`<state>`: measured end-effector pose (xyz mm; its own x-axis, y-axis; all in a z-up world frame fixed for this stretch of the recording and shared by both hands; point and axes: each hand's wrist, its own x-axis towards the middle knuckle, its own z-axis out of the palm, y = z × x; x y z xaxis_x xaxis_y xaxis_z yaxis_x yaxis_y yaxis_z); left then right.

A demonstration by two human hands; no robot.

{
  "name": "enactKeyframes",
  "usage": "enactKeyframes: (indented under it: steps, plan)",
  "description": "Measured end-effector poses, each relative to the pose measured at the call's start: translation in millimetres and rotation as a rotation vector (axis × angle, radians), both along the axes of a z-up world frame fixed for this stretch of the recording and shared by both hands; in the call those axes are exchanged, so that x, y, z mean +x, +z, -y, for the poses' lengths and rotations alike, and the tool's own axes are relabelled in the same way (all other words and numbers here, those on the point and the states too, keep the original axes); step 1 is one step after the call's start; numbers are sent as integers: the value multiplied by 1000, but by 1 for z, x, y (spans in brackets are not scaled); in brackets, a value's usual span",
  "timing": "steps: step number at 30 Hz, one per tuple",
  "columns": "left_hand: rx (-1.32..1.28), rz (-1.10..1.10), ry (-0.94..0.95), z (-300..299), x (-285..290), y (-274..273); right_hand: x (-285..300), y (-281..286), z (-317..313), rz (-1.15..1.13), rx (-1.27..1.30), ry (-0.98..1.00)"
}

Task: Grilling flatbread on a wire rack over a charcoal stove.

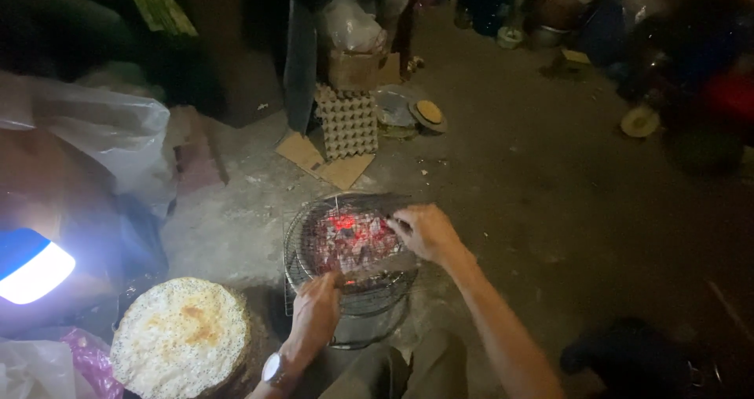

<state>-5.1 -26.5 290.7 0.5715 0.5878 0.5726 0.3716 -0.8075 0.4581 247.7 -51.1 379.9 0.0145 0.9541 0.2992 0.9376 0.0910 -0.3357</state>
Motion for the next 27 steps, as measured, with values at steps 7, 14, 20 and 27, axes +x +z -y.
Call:
enactKeyframes:
  steps: [7, 14, 20, 27]
  plan:
    - [-1323, 644, 125, -34, 6, -125, 5, 36, -25, -31, 55, -16]
    - [-738, -108, 382, -66, 19, -248, -4, -23, 3, 175, 58, -47]
    - [-1721, 1234, 126, -73, 31, -276, -57, -154, 86, 0, -309, -77]
    - [-1642, 858, 263, -66, 5, -241, -91, -302, 128, -126, -608, -193]
